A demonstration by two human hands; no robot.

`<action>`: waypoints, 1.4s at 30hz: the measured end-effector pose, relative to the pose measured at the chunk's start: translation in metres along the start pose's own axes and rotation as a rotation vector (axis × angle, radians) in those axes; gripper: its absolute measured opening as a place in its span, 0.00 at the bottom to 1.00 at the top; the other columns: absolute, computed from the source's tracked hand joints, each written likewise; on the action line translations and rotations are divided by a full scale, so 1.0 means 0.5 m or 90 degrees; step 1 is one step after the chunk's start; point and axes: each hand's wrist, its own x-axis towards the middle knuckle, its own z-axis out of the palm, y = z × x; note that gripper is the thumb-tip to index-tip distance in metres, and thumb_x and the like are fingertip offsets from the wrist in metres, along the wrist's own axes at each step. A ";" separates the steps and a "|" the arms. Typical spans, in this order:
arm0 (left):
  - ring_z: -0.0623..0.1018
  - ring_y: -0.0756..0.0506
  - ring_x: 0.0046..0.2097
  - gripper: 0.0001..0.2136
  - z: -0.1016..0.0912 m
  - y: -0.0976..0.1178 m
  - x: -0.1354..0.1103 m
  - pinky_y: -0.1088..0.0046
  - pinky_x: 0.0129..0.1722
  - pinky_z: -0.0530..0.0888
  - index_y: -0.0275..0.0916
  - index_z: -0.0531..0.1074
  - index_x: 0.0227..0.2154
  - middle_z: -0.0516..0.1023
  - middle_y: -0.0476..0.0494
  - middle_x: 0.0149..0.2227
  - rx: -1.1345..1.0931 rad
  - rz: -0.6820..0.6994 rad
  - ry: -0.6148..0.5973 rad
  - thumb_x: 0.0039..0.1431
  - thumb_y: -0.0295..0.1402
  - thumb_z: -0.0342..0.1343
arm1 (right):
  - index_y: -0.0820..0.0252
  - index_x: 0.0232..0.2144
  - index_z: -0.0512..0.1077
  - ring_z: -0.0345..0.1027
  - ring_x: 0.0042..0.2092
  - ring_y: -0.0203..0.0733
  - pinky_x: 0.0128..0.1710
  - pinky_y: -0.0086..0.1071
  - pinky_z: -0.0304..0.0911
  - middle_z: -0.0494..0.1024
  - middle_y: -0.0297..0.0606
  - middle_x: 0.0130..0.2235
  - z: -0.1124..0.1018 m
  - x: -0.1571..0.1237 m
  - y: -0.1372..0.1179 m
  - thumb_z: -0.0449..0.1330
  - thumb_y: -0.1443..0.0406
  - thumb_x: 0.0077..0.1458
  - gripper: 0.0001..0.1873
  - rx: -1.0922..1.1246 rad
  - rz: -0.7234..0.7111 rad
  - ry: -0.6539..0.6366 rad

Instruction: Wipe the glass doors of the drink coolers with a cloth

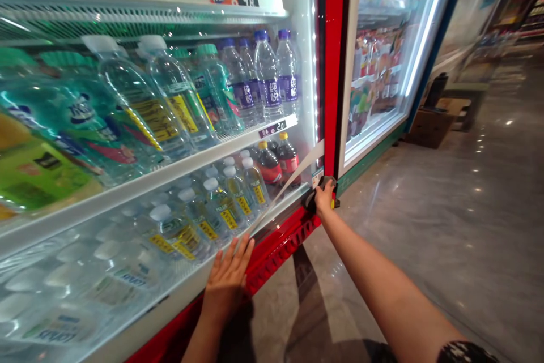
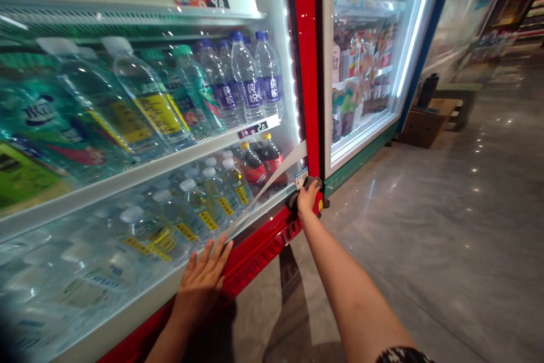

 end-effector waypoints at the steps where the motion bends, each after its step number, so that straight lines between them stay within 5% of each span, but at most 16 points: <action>1: 0.62 0.44 0.70 0.34 -0.001 0.000 0.001 0.62 0.73 0.38 0.50 0.48 0.71 0.62 0.50 0.69 -0.003 -0.006 -0.011 0.64 0.29 0.49 | 0.66 0.73 0.40 0.36 0.74 0.57 0.68 0.61 0.43 0.42 0.58 0.74 -0.001 0.014 -0.004 0.46 0.61 0.58 0.43 0.006 -0.003 0.003; 6: 0.63 0.39 0.69 0.35 0.001 -0.004 0.001 0.54 0.72 0.44 0.47 0.48 0.71 0.59 0.47 0.70 0.002 0.002 -0.085 0.62 0.24 0.45 | 0.53 0.73 0.43 0.34 0.75 0.47 0.71 0.46 0.41 0.37 0.40 0.76 -0.011 0.073 -0.014 0.50 0.60 0.57 0.43 0.033 -0.039 0.001; 12: 0.63 0.37 0.70 0.36 0.019 -0.004 -0.004 0.50 0.70 0.48 0.49 0.45 0.71 0.59 0.43 0.70 -0.007 -0.020 -0.106 0.61 0.25 0.47 | 0.65 0.72 0.45 0.41 0.74 0.53 0.70 0.50 0.43 0.48 0.54 0.73 -0.014 0.032 0.078 0.50 0.59 0.55 0.45 0.035 0.098 -0.007; 18: 0.61 0.36 0.70 0.37 0.017 0.002 -0.004 0.50 0.71 0.45 0.49 0.49 0.71 0.58 0.44 0.70 -0.021 -0.040 -0.136 0.59 0.26 0.50 | 0.61 0.73 0.42 0.37 0.74 0.50 0.70 0.48 0.43 0.48 0.51 0.74 0.001 -0.007 0.105 0.49 0.56 0.59 0.43 0.006 0.112 -0.015; 27: 0.55 0.41 0.73 0.37 0.002 0.004 -0.007 0.59 0.73 0.35 0.44 0.51 0.71 0.58 0.45 0.70 -0.026 0.002 -0.080 0.59 0.32 0.55 | 0.68 0.72 0.22 0.47 0.72 0.57 0.66 0.58 0.49 0.46 0.65 0.72 0.086 -0.208 0.059 0.37 0.59 0.68 0.40 -0.103 0.063 -0.088; 34: 0.48 0.44 0.74 0.35 -0.004 -0.010 -0.026 0.59 0.73 0.35 0.42 0.51 0.71 0.55 0.45 0.72 0.020 0.068 -0.068 0.61 0.32 0.53 | 0.63 0.67 0.09 0.59 0.67 0.58 0.63 0.56 0.55 0.47 0.66 0.72 0.120 -0.375 0.033 0.39 0.61 0.69 0.43 -0.137 -0.069 -0.156; 37: 0.46 0.46 0.75 0.33 -0.010 -0.019 -0.046 0.60 0.73 0.35 0.42 0.54 0.70 0.55 0.46 0.72 0.034 0.077 -0.071 0.62 0.30 0.51 | 0.64 0.66 0.08 0.59 0.67 0.58 0.63 0.57 0.55 0.46 0.68 0.72 0.108 -0.371 0.030 0.39 0.63 0.68 0.43 -0.130 -0.117 -0.149; 42: 0.46 0.46 0.75 0.29 -0.032 -0.035 -0.094 0.59 0.73 0.35 0.40 0.59 0.68 0.55 0.47 0.72 0.057 0.094 -0.048 0.64 0.26 0.49 | 0.65 0.67 0.09 0.53 0.70 0.60 0.65 0.59 0.52 0.41 0.65 0.73 0.071 -0.278 0.029 0.42 0.62 0.67 0.46 -0.155 -0.149 -0.124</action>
